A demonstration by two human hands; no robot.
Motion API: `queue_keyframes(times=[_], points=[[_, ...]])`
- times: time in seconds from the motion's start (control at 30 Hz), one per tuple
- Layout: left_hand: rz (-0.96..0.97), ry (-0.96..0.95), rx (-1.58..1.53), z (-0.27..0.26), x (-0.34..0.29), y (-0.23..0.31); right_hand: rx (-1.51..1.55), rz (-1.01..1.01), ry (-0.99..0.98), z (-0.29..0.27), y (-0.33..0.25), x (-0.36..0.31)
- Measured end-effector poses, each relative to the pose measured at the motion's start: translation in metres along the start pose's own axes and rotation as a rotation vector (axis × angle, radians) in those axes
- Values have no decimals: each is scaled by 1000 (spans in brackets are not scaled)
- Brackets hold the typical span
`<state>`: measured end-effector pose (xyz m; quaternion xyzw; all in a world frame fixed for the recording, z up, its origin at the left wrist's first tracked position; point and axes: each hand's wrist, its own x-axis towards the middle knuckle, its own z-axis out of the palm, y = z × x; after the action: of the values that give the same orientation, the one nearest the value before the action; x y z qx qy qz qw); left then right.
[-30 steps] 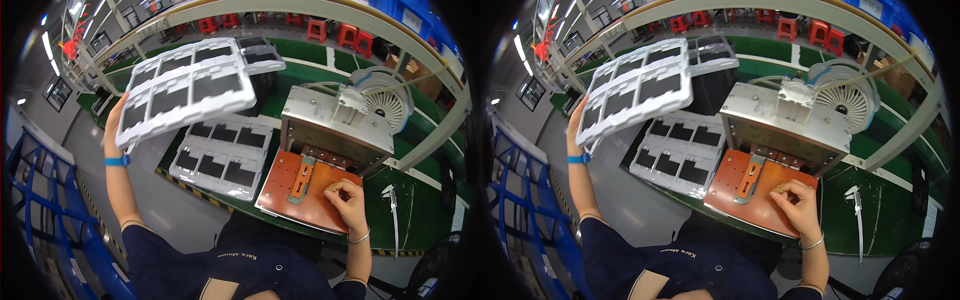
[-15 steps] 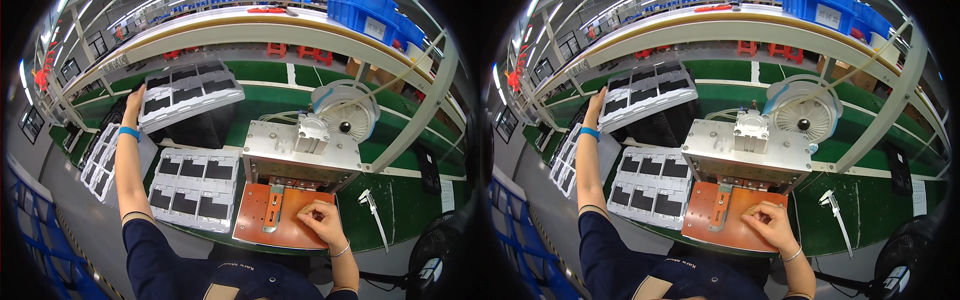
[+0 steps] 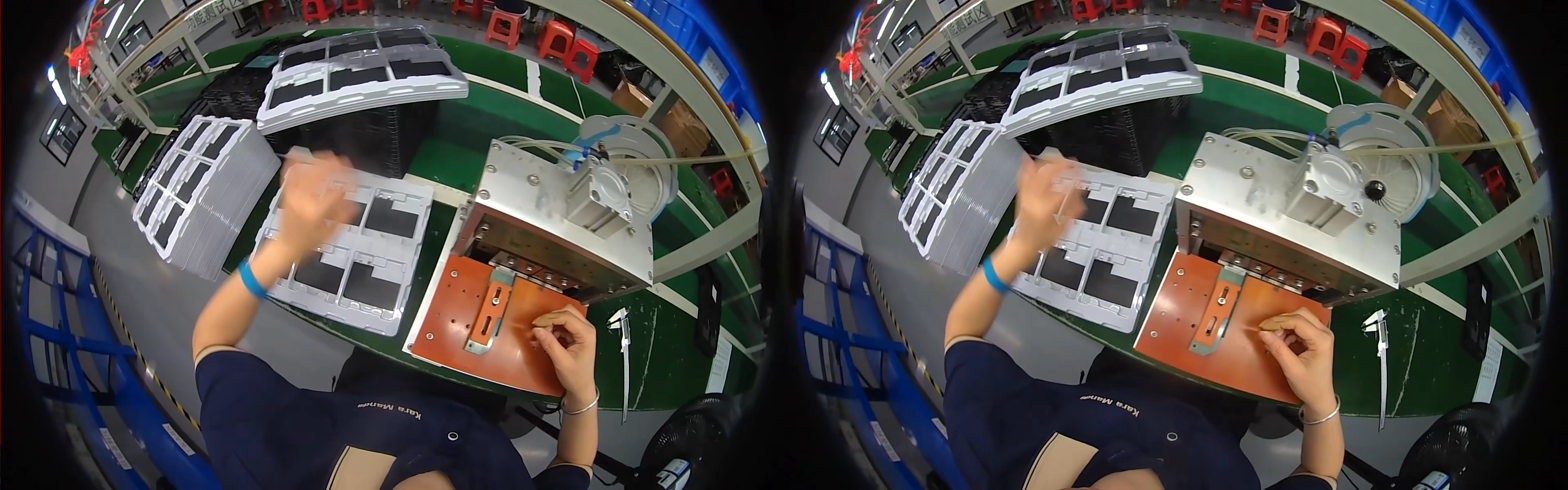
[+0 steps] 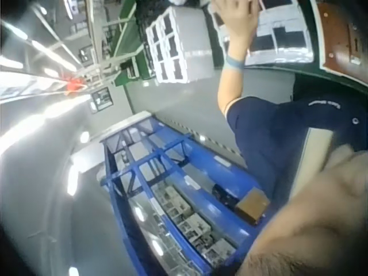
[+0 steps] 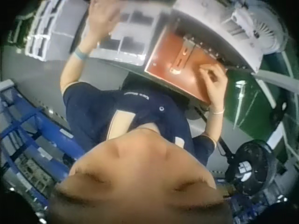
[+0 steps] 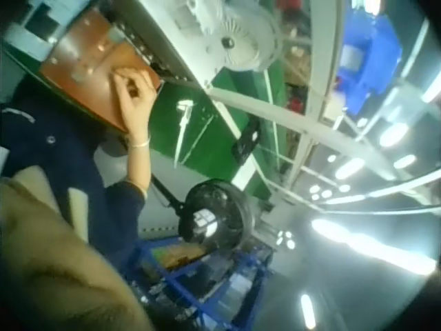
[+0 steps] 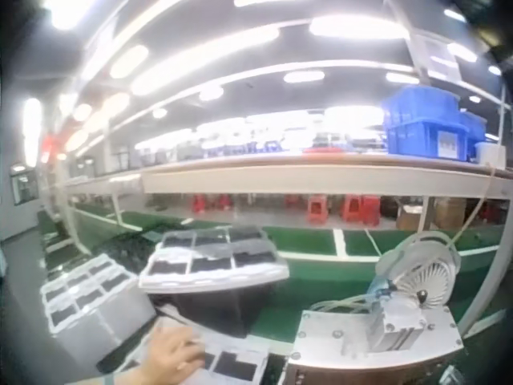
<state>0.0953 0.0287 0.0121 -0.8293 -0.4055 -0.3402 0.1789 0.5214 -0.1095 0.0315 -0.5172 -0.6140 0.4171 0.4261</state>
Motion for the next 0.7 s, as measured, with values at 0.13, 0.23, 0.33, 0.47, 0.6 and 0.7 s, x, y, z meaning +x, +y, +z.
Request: queue_keyframes(times=[0.13,0.23,0.33,0.47,0.6,0.7], points=[[-99,-633,-299,-6,-95,102,-169,-206,-127,20,-49,22],[-132,-686,-255,-14,-121,106,-304,-483,-303,56,-77,58],[-141,-658,-144,-16,-130,83,-419,-556,-449,109,-76,98],[-115,-681,-191,-21,-139,63,-835,-652,-425,190,-35,151],[-71,-712,-240,-24,-145,38,-1320,-418,-407,242,5,190],[-73,-747,-275,-32,-152,26,-1382,-178,-429,255,19,202]])
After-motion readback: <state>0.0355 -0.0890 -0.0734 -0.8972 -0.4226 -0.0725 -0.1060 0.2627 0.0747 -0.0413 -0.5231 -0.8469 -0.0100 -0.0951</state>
